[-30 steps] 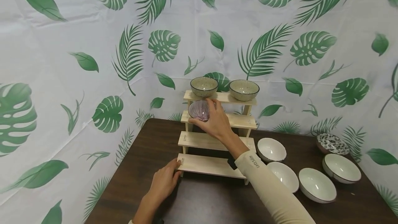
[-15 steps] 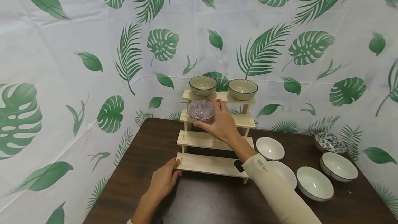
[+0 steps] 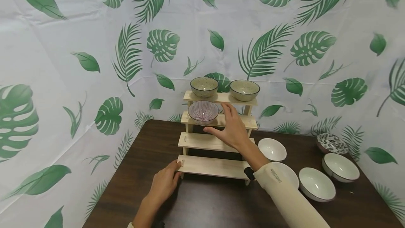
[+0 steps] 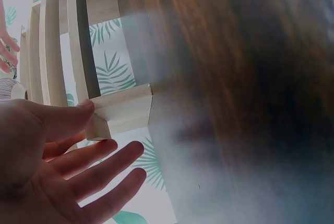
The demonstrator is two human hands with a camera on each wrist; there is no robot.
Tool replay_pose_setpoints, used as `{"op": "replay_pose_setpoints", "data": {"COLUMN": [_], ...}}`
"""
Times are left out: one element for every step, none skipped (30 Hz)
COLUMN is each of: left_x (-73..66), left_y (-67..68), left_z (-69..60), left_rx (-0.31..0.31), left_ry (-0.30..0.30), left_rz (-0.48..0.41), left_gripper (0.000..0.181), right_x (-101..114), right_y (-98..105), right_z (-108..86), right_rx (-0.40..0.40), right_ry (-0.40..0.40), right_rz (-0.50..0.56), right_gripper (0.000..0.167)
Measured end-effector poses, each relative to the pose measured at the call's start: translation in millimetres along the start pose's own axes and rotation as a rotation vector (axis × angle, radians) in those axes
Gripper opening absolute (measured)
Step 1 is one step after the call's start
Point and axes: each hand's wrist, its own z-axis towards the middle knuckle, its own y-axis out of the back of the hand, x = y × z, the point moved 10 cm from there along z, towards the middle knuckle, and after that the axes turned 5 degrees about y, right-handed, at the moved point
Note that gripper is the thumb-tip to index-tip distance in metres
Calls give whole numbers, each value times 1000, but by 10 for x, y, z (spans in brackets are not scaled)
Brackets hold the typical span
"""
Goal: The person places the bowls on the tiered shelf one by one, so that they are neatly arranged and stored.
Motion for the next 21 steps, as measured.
{"op": "replay_pose_setpoints", "data": {"left_x": [-1,-1,-5,-4,-3,-6,-3,-1,-3,-1,-1,-5,-6,-12,-15,-18,-21,-25,-25,-26,-26], "left_y": [2,2,7,6,7,12,10,11,13,13,14,18,19,23,26,30,34,36,33,34,34], "left_z": [5,8,10,12,15,17,17,16,16,17,17,18,19,19,21,23,25,27,28,28,29], "left_rx": [-2,-4,-7,-6,-6,-6,-6,-6,-6,-3,-1,-1,-2,-4,-5,-8,-11,-13,-13,-13,-11], "left_ry": [-1,-1,-4,-2,-1,0,1,3,3,6,8,7,5,1,-1,-3,-5,-7,-9,-9,-7], "left_rz": [2,4,7,7,9,10,11,11,11,11,12,11,12,13,14,15,15,16,18,19,21], "left_gripper": [33,32,32,31,31,31,31,30,30,30,30,29,29,29,28,28,28,28,28,28,28], "right_x": [-11,-23,-36,-51,-70,-88,-109,-126,-147,-167,-183,-197,-212,-224,-238,-247,-259,-275,-292,-310,-329], "right_y": [14,28,39,51,60,69,71,76,79,84,93,105,118,133,148,165,181,194,206,217,226], "right_z": [-21,-43,-63,-84,-104,-124,-141,-162,-177,-195,-214,-231,-251,-271,-289,-309,-328,-347,-365,-381,-399], "right_rx": [1,1,2,2,3,3,6,7,9,11,11,8,5,0,-3,-6,-10,-11,-13,-13,-13], "right_ry": [-7,-14,-20,-27,-35,-41,-46,-52,-56,-60,-61,-61,-60,-60,-60,-60,-62,-67,-72,-77,-83], "right_rz": [0,2,3,4,0,-2,-5,-4,-7,-10,-10,-8,-7,-8,-11,-11,-11,-14,-16,-17,-18], "right_gripper": [115,115,115,114,114,114,114,114,114,114,113,113,112,112,112,111,111,111,111,111,111]}}
